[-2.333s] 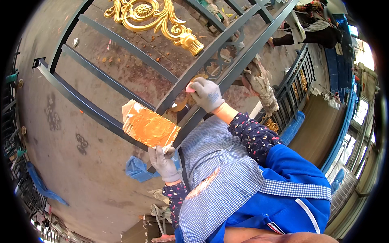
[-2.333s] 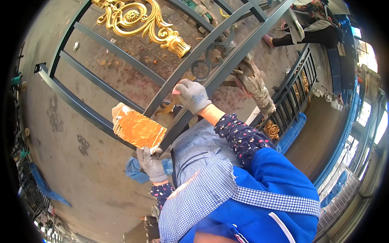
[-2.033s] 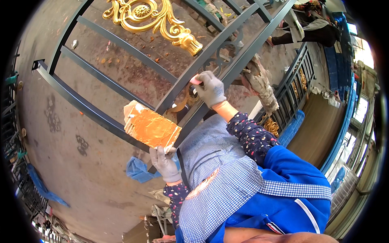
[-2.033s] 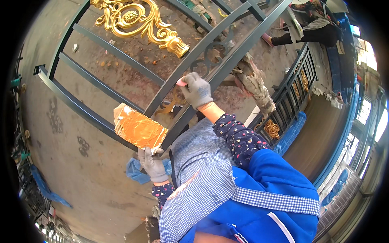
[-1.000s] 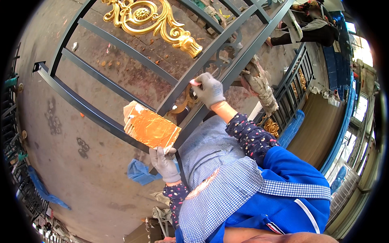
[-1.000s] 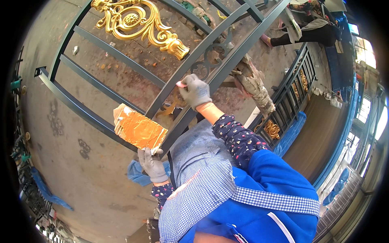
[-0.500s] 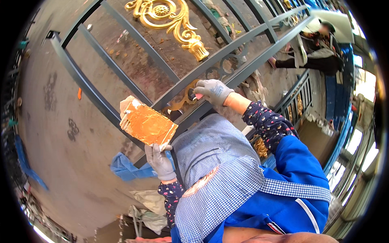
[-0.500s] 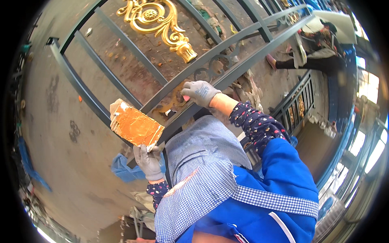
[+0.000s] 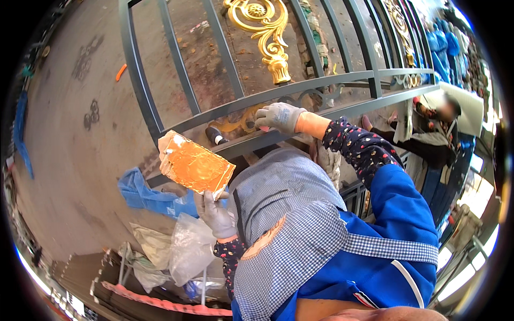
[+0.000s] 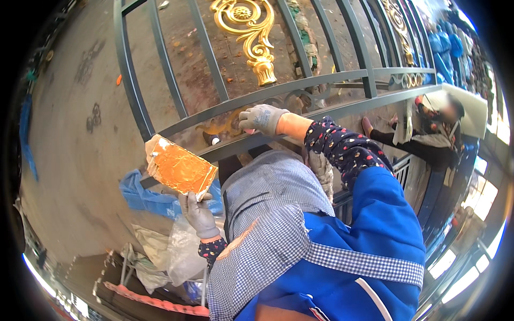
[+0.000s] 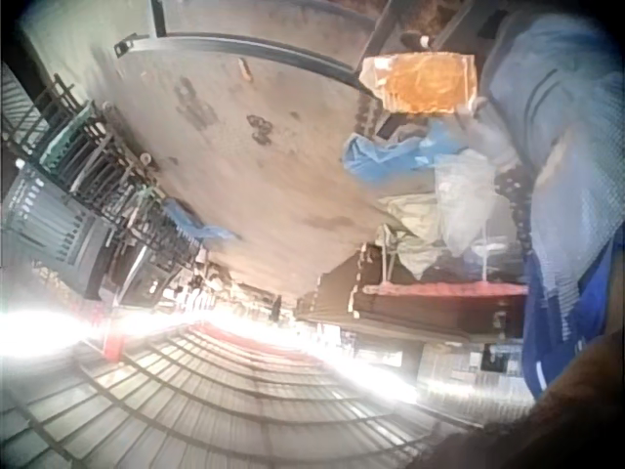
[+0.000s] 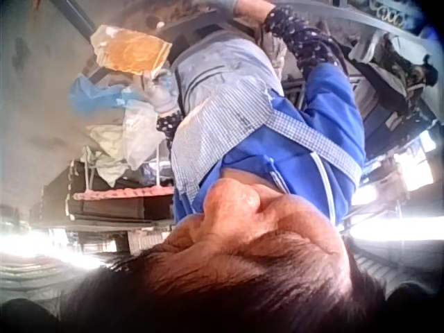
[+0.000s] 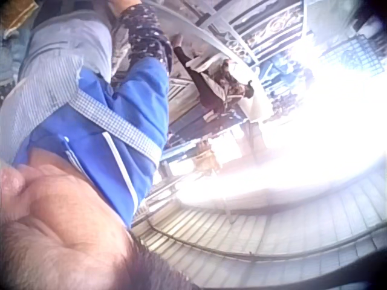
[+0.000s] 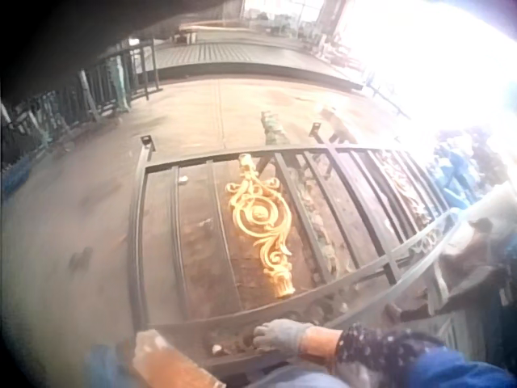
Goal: The person applies gold leaf to an ornate metal gate using a small brush and a gold-leaf sheet. They repeatedly dab the brush onto the sheet and then onto the gate's decorative elements, working across multiple sections of the gate.
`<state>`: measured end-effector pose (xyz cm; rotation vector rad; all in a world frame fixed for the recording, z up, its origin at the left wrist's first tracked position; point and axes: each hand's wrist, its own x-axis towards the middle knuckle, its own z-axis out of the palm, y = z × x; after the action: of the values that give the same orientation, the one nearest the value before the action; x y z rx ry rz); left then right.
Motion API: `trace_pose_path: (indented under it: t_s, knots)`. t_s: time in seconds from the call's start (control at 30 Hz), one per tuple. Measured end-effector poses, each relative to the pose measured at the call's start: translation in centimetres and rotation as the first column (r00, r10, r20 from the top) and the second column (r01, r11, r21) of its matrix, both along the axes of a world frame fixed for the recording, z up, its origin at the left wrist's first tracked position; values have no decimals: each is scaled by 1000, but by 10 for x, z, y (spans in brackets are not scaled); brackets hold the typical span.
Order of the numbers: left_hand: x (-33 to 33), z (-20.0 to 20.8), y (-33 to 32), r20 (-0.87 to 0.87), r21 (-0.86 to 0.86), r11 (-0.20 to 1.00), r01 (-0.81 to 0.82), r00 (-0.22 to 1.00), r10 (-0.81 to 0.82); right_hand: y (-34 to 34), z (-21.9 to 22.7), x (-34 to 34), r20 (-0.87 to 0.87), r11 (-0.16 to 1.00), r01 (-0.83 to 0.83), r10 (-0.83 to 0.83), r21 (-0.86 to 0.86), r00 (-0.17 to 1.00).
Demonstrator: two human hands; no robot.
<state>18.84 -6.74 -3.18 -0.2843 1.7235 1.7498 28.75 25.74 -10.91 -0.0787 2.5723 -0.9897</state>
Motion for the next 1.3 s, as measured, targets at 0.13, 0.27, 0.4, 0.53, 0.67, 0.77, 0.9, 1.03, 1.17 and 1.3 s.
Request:
trace_pose_path:
  t_s: [0.13,0.27,0.4,0.53,0.67,0.77,0.9,1.03,1.17,1.3]
  knots:
    - [0,1,5,-26,-80,996,-38,999,36,11,-27,-18,26,982,-187,187,3,982]
    - [6,-6,11,-3,-74,991,-107,994,107,36,-50,-24,51,920,-391,389,34,920]
    - [19,-6,4,-27,-110,973,-203,979,201,41,-37,-41,77,814,-570,564,117,822]
    - [1,-26,10,-11,-71,990,-122,993,121,51,-32,-41,138,882,-455,439,122,888]
    - [19,-13,6,-16,-90,973,-213,977,212,36,-48,-46,73,893,-448,445,34,892]
    - [13,-12,9,2,-93,976,-199,980,200,35,-62,-33,37,919,-389,388,59,921]
    - [19,-11,5,-18,-131,975,-180,984,179,33,-58,-32,43,934,-355,353,49,935]
    - [6,-13,16,12,-97,981,-170,985,172,36,-52,-33,66,931,-360,357,52,932]
    - [8,-10,14,-24,-146,980,-135,991,133,40,-54,-35,63,854,-508,504,112,861]
    - [15,-11,9,-40,-150,978,-148,989,143,47,-44,-43,91,756,-632,626,170,774]
